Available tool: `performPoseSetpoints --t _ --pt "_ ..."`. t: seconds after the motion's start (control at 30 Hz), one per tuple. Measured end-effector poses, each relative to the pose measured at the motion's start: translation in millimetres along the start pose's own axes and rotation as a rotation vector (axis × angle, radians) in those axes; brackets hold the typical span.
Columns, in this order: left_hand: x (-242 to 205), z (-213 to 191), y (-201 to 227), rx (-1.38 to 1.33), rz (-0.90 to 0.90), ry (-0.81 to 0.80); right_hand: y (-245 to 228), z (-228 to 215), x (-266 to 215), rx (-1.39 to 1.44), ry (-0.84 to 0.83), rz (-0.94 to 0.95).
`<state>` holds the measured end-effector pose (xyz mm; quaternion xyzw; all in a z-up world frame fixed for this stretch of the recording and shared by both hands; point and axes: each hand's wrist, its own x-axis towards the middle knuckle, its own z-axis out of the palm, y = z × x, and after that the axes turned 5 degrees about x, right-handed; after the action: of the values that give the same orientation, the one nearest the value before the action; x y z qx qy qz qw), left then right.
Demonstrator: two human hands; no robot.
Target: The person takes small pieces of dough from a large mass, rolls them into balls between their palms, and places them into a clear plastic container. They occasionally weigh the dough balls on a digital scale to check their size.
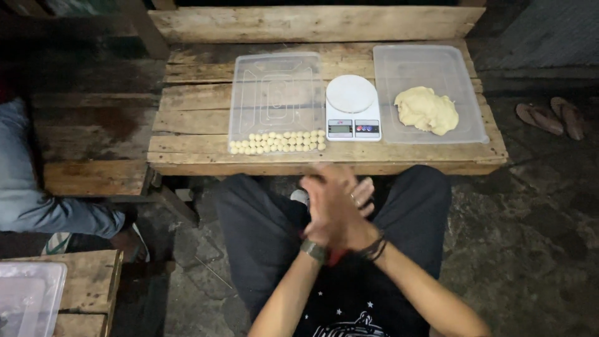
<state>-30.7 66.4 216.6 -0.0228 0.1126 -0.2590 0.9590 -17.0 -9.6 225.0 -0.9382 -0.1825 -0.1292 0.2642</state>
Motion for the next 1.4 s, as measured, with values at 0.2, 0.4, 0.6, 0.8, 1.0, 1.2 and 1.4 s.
performPoseSetpoints --t 0.2,0.4,0.6,0.8,1.0,1.2,1.4 --pt "7.9 28.9 -1.9 -0.097 0.015 -0.173 -0.2 -25.3 10.3 -0.03 0.19 -0.32" --pt "21.9 13.9 5.1 0.173 -0.059 -0.12 19.2 -34.5 32.8 -0.028 0.098 -0.171" --pt "-3.6 66.3 8.0 -0.035 0.056 -0.115 11.8 -19.4 20.4 -0.079 -0.122 0.018" --pt "48.8 -45.2 7.9 0.052 -0.039 -0.263 70.8 6.3 25.0 0.225 0.006 -0.047" --pt "32.8 -1.3 16.5 0.059 0.236 0.082 46.2 23.0 17.9 0.645 -0.003 0.02" --pt "38.4 1.4 16.8 0.095 0.238 0.112 20.3 -12.7 45.7 1.372 0.028 0.149" --pt "52.8 -43.8 45.1 0.307 0.302 0.235 76.4 -30.5 46.3 1.683 0.261 0.258"
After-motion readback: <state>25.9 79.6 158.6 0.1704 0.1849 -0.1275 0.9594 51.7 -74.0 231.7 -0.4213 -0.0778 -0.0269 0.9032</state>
